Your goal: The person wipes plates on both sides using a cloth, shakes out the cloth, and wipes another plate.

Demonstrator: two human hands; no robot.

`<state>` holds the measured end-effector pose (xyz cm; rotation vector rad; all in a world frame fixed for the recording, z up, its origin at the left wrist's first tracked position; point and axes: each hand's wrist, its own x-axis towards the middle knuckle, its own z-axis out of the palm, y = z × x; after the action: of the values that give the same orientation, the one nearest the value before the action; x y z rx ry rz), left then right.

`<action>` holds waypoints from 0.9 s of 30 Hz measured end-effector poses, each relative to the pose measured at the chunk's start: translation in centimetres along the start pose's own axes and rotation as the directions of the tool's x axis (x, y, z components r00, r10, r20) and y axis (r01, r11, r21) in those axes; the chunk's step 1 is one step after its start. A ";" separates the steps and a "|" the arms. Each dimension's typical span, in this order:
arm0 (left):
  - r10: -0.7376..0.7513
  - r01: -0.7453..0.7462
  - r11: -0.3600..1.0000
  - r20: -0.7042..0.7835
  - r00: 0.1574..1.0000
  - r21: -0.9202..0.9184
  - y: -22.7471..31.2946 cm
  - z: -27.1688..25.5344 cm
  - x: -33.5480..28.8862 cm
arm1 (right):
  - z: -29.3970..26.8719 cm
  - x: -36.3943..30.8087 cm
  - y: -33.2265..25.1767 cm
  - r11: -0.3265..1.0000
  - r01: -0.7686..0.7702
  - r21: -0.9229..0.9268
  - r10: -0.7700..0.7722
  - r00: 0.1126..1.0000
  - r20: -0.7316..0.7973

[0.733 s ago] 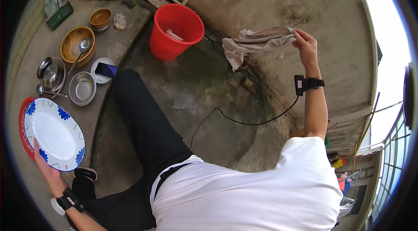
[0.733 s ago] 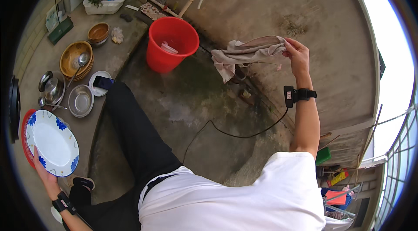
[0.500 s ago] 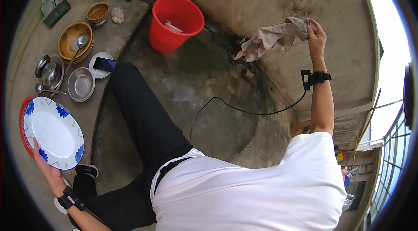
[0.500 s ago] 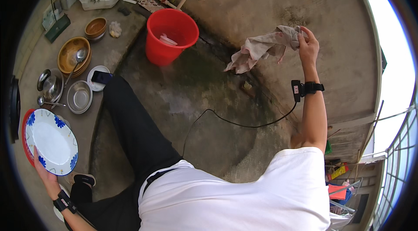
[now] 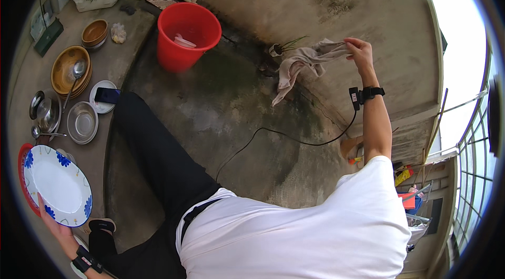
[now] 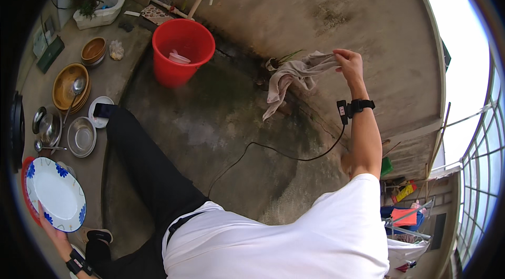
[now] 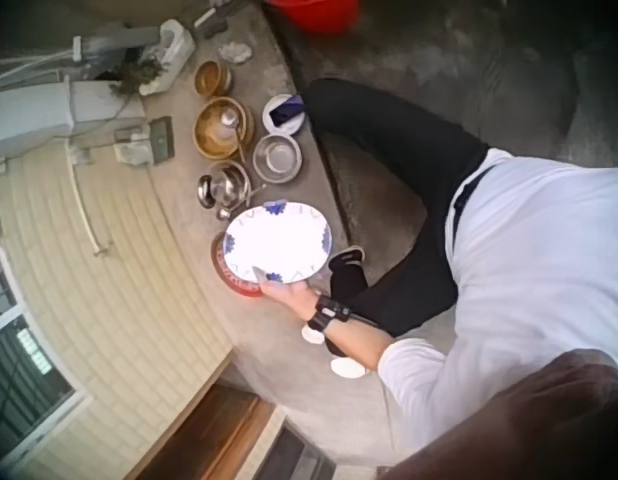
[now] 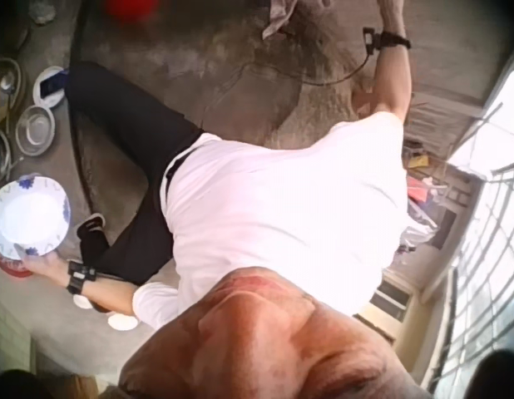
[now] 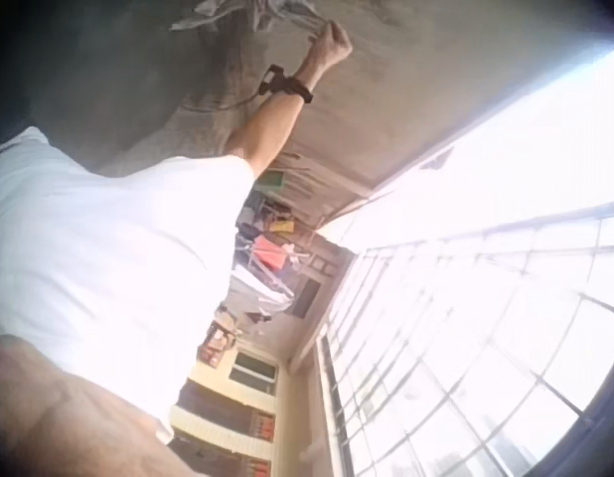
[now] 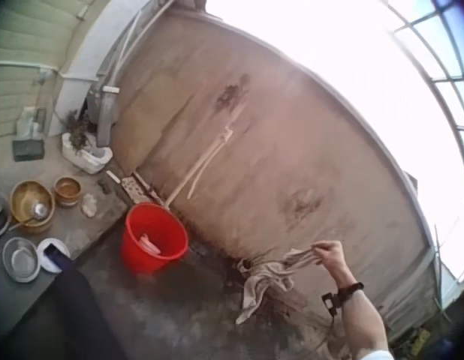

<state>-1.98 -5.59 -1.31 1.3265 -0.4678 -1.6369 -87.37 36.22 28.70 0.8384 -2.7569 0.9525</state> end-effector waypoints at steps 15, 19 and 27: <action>-0.039 0.040 0.998 0.008 0.999 -0.053 -0.8 -0.9 1.5 | 2.3 0.9 0.4 0.951 0.171 0.256 -0.205 0.973 0.111; 0.013 -0.013 1.000 -0.036 0.999 -0.007 -1.0 0.2 0.9 | 2.2 0.8 -0.7 0.874 0.338 -0.350 -0.352 0.936 0.026; -0.056 0.056 0.997 -0.015 0.998 -0.046 -0.9 1.1 -0.1 | 1.0 0.2 4.1 0.853 0.341 -0.396 -0.388 0.920 -0.044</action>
<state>-3.33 -5.39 -1.59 1.3287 -0.3849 -1.6722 -89.66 38.19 25.75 1.1277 -2.4243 0.3647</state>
